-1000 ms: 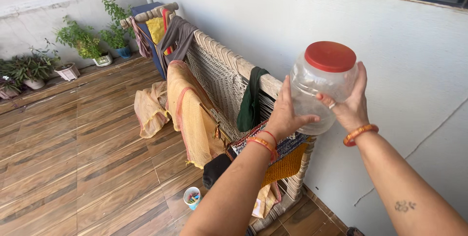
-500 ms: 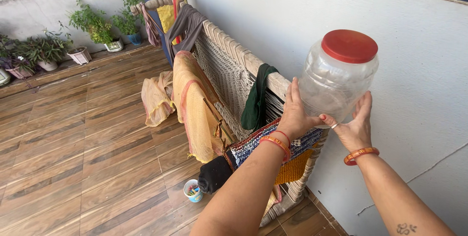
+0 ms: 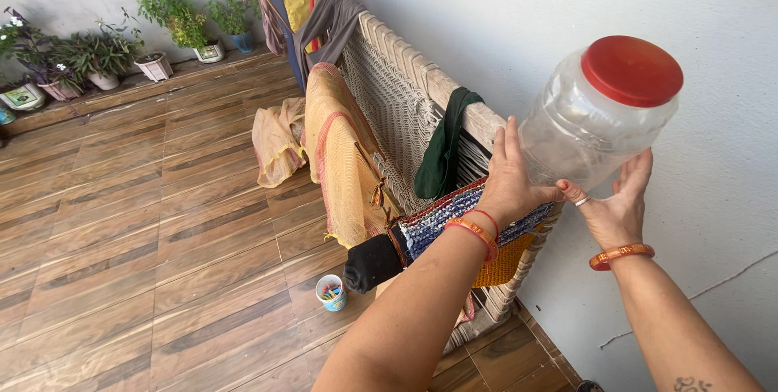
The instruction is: The person moves from an indoor area to a balcony, picks up a plastic jar and a metal sieve, then places them on a hanging rack. They then pick up a small cup containing clothespins and a yellow lid, placing them on the floor. Finally, they pick up a red plastic basin and place it on a sack on the floor.
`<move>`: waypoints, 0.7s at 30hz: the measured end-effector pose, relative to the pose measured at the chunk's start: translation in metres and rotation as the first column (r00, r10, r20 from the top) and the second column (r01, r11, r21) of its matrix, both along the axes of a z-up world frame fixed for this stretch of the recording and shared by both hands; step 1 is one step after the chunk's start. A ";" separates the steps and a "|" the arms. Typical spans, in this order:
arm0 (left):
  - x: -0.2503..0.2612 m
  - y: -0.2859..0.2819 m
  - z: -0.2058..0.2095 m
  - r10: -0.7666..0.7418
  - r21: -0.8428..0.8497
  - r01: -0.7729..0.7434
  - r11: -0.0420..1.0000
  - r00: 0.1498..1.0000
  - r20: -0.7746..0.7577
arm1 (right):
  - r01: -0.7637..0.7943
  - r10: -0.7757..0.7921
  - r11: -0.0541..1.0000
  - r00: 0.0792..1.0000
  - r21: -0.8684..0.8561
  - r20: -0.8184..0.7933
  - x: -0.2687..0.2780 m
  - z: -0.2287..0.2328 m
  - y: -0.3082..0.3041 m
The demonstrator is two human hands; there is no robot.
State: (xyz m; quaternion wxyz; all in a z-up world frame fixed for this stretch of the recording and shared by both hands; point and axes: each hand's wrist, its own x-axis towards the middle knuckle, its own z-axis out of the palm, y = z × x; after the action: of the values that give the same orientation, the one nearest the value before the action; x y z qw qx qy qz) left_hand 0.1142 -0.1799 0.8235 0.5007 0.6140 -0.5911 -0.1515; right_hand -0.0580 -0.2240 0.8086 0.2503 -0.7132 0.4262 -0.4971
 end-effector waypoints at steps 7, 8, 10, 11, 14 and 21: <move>0.001 0.014 0.002 0.000 -0.029 0.000 1.000 1.000 -0.006 | -0.105 0.111 0.993 0.988 -0.060 0.107 -0.002 -0.002 0.008; 0.000 0.016 0.003 0.002 -0.016 -0.002 1.000 1.000 0.002 | -0.085 0.090 0.995 0.991 -0.050 0.102 -0.003 -0.003 0.007; -0.003 0.017 0.005 -0.002 -0.010 0.002 1.000 1.000 0.029 | -0.043 0.046 0.999 0.995 -0.029 0.092 -0.005 -0.006 0.005; -0.006 0.017 0.006 -0.009 -0.019 0.010 1.000 0.999 0.049 | -0.031 0.033 0.999 0.995 -0.029 0.092 -0.006 -0.006 0.004; -0.012 0.015 0.012 -0.016 -0.049 0.020 0.999 0.998 0.067 | 0.000 0.004 0.999 0.995 -0.036 0.103 -0.006 -0.003 0.001; -0.031 0.028 0.025 -0.037 -0.156 0.038 0.987 0.999 0.004 | -0.086 0.107 0.990 0.977 -0.113 0.187 -0.026 0.014 0.024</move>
State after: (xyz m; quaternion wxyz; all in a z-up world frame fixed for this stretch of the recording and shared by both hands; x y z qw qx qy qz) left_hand 0.0830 -0.1514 0.8483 0.5439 0.5618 -0.6129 -0.1137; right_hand -0.0835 -0.2001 0.8222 0.2768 -0.6936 0.3383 -0.5726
